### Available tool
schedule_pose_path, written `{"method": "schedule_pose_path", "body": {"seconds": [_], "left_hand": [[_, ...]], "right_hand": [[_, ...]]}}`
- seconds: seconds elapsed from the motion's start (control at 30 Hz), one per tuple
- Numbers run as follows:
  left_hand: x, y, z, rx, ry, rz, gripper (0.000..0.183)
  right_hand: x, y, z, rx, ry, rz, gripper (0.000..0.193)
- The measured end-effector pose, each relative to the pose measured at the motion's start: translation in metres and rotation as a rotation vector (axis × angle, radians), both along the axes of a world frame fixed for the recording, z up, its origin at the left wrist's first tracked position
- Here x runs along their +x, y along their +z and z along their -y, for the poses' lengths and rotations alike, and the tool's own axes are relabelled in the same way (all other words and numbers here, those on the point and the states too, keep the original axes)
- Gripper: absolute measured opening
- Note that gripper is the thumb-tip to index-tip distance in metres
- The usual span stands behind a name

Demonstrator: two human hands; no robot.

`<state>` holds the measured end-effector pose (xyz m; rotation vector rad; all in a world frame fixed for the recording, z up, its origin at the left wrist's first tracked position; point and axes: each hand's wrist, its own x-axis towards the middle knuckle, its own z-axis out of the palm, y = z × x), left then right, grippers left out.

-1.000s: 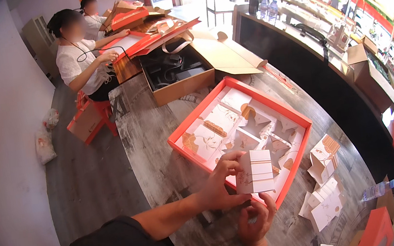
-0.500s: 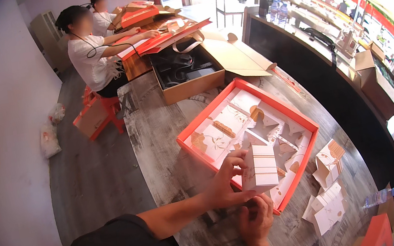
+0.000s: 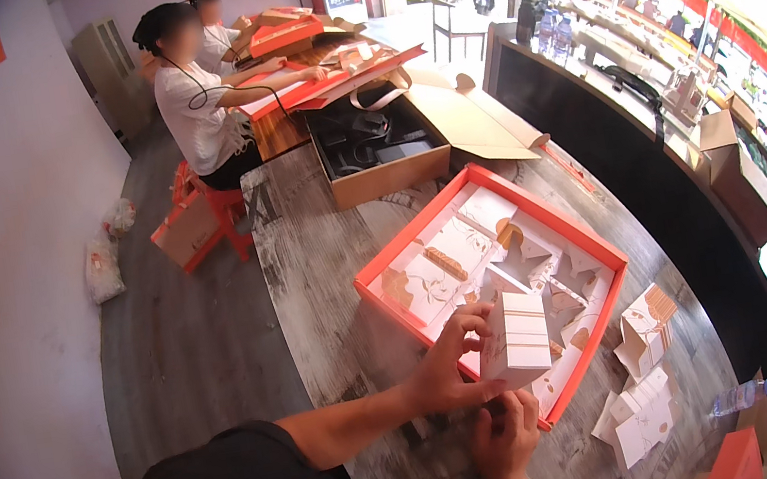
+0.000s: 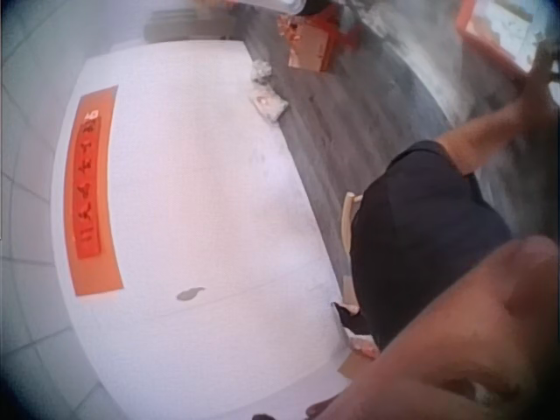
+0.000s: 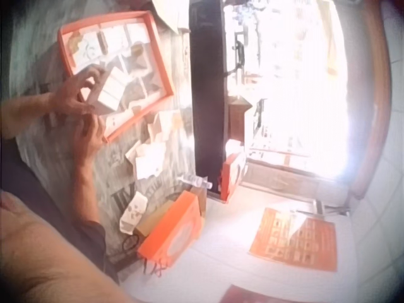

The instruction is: The person assembles small white cardboard boxes by hand and places them into a larger red display box. The person folds each small box and positions it into one of the nine pre-cut slots in the red box until it is filled.

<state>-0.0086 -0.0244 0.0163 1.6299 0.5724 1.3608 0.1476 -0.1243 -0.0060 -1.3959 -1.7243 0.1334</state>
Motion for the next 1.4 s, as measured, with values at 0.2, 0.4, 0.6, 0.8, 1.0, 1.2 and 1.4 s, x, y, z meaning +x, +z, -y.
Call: {"method": "schedule_pose_path", "body": {"seconds": [0.2, 0.4, 0.6, 0.8, 1.0, 1.2, 1.4], "left_hand": [[-0.003, 0.013, -0.006, 0.043, 0.043, -0.014, 0.070], [-0.010, 0.050, -0.020, 0.085, 0.118, -0.120, 0.068], [-0.031, 0.070, -0.090, 0.337, 0.135, -0.343, 0.072], [0.003, 0.067, -0.162, 0.348, 0.121, -0.483, 0.056], [-0.037, 0.066, -0.219, 0.303, 0.235, -0.573, 0.063], [0.017, 0.062, -0.220, 0.462, -0.009, -0.827, 0.063], [-0.007, 0.051, -0.219, 0.625, -0.173, -1.047, 0.069]], "right_hand": [[-0.004, 0.011, -0.003, 0.025, -0.016, 0.027, 0.039], [0.001, 0.008, 0.003, -0.086, -0.006, -0.039, 0.044], [-0.005, 0.004, 0.004, -0.200, -0.006, -0.109, 0.046], [0.004, 0.016, 0.006, -0.048, -0.067, -0.036, 0.047], [-0.013, -0.001, -0.003, -0.067, -0.010, -0.032, 0.045], [0.002, 0.010, 0.002, -0.038, -0.037, -0.072, 0.048], [-0.021, 0.014, -0.002, -0.124, 0.012, -0.097, 0.049]]}}
